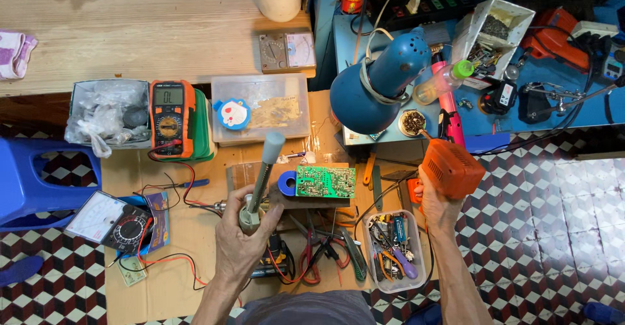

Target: The person uses a hot air gun and a soldering iron to work on a green circuit board, then flips the board and continues heating specific areas. They also use multimeter probes to test connections on the board and nearby components. The board is placed back on the workbench after testing.

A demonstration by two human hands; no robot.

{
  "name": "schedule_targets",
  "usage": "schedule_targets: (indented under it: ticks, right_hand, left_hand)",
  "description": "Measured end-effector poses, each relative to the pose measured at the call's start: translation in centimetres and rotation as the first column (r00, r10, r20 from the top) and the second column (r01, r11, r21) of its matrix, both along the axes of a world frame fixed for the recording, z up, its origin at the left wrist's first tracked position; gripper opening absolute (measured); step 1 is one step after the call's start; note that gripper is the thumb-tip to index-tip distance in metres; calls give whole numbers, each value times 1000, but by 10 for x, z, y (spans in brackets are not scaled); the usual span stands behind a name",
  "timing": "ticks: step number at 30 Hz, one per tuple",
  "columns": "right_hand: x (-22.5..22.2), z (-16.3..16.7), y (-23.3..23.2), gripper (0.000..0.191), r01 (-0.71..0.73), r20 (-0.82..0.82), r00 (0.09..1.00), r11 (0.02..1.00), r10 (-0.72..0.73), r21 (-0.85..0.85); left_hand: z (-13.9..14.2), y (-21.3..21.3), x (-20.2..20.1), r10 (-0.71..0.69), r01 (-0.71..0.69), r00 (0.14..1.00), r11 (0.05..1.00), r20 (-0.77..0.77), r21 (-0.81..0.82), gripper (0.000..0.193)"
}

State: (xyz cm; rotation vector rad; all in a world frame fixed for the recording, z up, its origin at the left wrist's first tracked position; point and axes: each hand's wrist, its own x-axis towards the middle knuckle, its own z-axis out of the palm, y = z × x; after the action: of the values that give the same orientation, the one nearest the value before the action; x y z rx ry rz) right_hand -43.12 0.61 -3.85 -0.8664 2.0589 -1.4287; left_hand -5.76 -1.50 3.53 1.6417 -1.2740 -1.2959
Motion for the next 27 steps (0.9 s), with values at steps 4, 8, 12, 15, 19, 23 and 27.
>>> schedule_targets:
  ticks: [4, 8, 12, 15, 19, 23, 27]
  right_hand:
    - [-11, -3, 1, 61, 21, 9, 1000, 1000, -21, -10]
    - [-12, -7, 5, 65, 19, 65, 998, 998, -15, -55]
    - [-19, -14, 6, 65, 20, 70, 997, 996, -14, -91]
    - [-25, -21, 9, 68, 42, 51, 998, 996, -39, -77]
    - [-28, -28, 18, 62, -34, -49, 998, 999, 32, -25]
    - [-28, -31, 23, 58, -28, -71, 997, 998, 24, -57]
    - [-27, -31, 24, 55, 32, -50, 998, 999, -31, 13]
  left_hand:
    - [-8, -6, -12, 5, -5, 1000, 1000, 25, -16, 54]
    - [-17, -4, -17, 25, -25, 999, 1000, 23, 12, 53]
    - [-24, 2, -24, 38, -39, 998, 999, 46, 26, 53]
    - [-25, 6, -25, 45, -51, 996, 996, 74, 71, 52]
    - [-27, 8, -26, 92, -93, 995, 996, -28, -15, 53]
    - [-26, 10, -26, 109, -121, 982, 990, -155, -74, 49]
    - [-23, 14, -27, 176, -171, 963, 984, -205, 42, 46]
